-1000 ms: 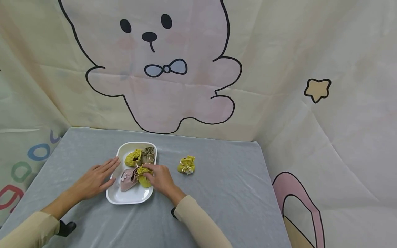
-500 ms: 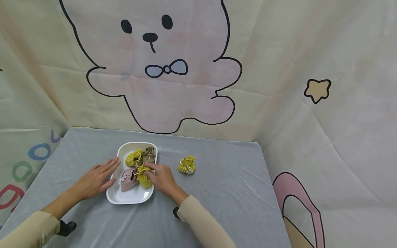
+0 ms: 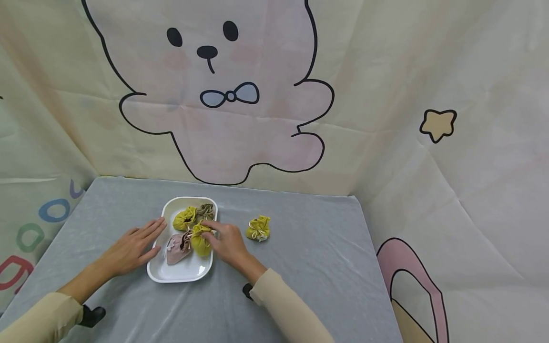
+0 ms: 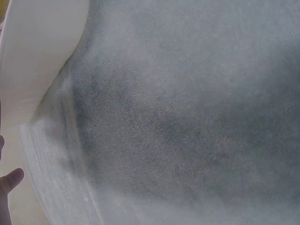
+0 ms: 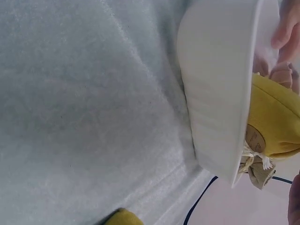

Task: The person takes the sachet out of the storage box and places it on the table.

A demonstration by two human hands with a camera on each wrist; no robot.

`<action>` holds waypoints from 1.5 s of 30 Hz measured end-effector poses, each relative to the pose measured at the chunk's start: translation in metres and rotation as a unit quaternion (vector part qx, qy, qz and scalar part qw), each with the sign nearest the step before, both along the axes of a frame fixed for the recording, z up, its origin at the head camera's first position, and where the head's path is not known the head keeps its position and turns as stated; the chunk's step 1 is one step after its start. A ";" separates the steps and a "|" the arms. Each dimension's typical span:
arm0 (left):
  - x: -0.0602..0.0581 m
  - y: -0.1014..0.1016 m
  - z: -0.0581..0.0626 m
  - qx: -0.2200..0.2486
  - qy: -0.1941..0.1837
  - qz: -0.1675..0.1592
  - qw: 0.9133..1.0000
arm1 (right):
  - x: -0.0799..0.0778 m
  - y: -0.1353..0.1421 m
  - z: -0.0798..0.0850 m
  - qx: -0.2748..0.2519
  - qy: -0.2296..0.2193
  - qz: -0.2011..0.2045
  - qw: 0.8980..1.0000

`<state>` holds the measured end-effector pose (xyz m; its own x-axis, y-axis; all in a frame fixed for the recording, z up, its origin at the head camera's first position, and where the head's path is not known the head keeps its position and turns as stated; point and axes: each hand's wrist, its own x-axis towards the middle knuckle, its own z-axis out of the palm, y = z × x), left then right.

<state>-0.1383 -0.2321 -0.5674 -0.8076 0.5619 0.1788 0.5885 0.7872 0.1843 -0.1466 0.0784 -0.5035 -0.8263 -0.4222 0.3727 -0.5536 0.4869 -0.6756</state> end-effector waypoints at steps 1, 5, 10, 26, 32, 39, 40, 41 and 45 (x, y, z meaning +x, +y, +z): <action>0.000 0.000 0.000 0.001 0.003 -0.001 1.000 | 0.000 0.001 0.001 -0.002 0.004 -0.001 1.000; 0.001 0.000 0.001 0.007 0.014 -0.004 1.000 | -0.001 0.004 0.006 -0.008 0.007 -0.008 1.000; 0.001 0.000 0.002 0.008 0.018 -0.005 1.000 | -0.002 0.009 0.011 -0.015 0.005 -0.012 1.000; 0.002 0.001 0.003 0.015 0.014 -0.011 1.000 | -0.004 0.032 0.013 -0.025 0.019 -0.044 0.999; 0.001 -0.001 0.001 0.010 0.009 -0.010 1.000 | -0.005 0.042 0.011 -0.022 0.019 -0.052 0.998; 0.001 0.000 0.003 0.005 0.005 -0.008 1.000 | -0.007 0.048 0.002 -0.018 0.006 -0.056 0.998; 0.001 0.000 0.003 0.004 0.003 -0.007 1.000 | -0.007 0.049 0.001 -0.017 0.004 -0.057 0.998; 0.001 0.000 0.004 0.003 0.001 -0.006 1.000 | -0.008 0.049 -0.001 -0.015 0.001 -0.059 0.998; 0.001 0.000 0.003 -0.001 -0.001 -0.005 1.000 | -0.009 0.050 -0.011 -0.005 -0.008 -0.064 0.998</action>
<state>-0.1377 -0.2319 -0.5644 -0.8024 0.5705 0.1751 0.5959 0.7816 0.1841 -0.1554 0.1287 -0.5143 -0.8795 -0.3086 0.3624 -0.4757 0.5455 -0.6900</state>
